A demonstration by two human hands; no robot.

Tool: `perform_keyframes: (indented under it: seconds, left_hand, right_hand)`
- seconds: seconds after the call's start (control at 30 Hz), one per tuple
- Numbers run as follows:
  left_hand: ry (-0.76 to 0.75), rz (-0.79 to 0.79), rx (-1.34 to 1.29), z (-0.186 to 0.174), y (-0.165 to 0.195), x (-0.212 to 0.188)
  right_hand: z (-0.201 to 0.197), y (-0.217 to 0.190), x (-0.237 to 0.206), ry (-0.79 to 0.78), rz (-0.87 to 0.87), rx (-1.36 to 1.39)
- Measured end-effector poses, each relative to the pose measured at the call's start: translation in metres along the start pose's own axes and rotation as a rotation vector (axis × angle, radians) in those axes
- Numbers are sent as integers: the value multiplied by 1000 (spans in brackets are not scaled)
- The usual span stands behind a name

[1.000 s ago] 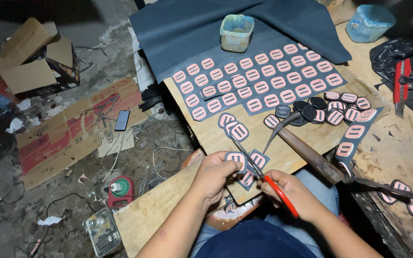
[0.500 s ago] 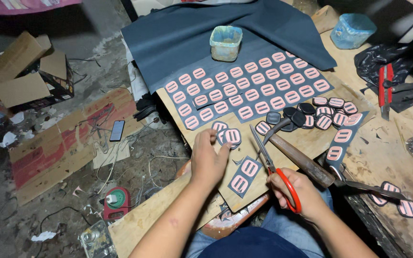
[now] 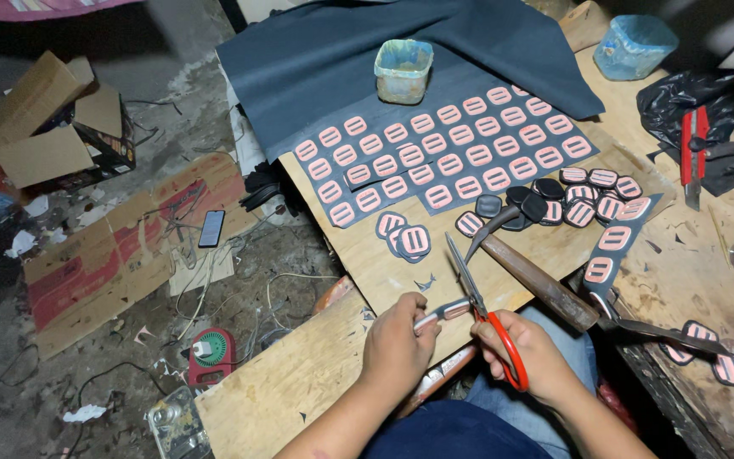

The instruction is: The person uses a hammer and a curved metal tool to press and separate small pink and black rectangular pieces on a wooden board. They then use red-handled scissors to cut individual pieces from a strip of similar material, placing the cut pieces on the board.

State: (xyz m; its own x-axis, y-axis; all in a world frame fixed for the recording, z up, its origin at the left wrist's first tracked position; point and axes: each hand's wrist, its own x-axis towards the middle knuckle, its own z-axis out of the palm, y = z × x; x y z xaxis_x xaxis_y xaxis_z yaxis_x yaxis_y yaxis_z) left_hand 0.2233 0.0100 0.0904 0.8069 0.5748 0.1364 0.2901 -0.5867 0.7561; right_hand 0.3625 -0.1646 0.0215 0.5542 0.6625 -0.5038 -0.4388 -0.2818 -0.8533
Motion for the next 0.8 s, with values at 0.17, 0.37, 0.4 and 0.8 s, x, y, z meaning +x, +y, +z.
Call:
perform_keyframes:
  seconds: [0.17,0.37,0.4,0.8]
  left_hand:
    - [68,-319,-629,-3,-26,30]
    - [105,-358,-1092,-20,-38,56]
    - [64,-353,-1083,-22,-37,53]
    - [-92,-390,-1136,-22,-24,53]
  right_hand:
    - [-5,2,-11,-306,-162,-90]
    - [16,-6,-17,-376,-23,-260]
    - [20,-9,-17,-356,-18,-299]
    - [35,-36,-2,-258,-174,-274]
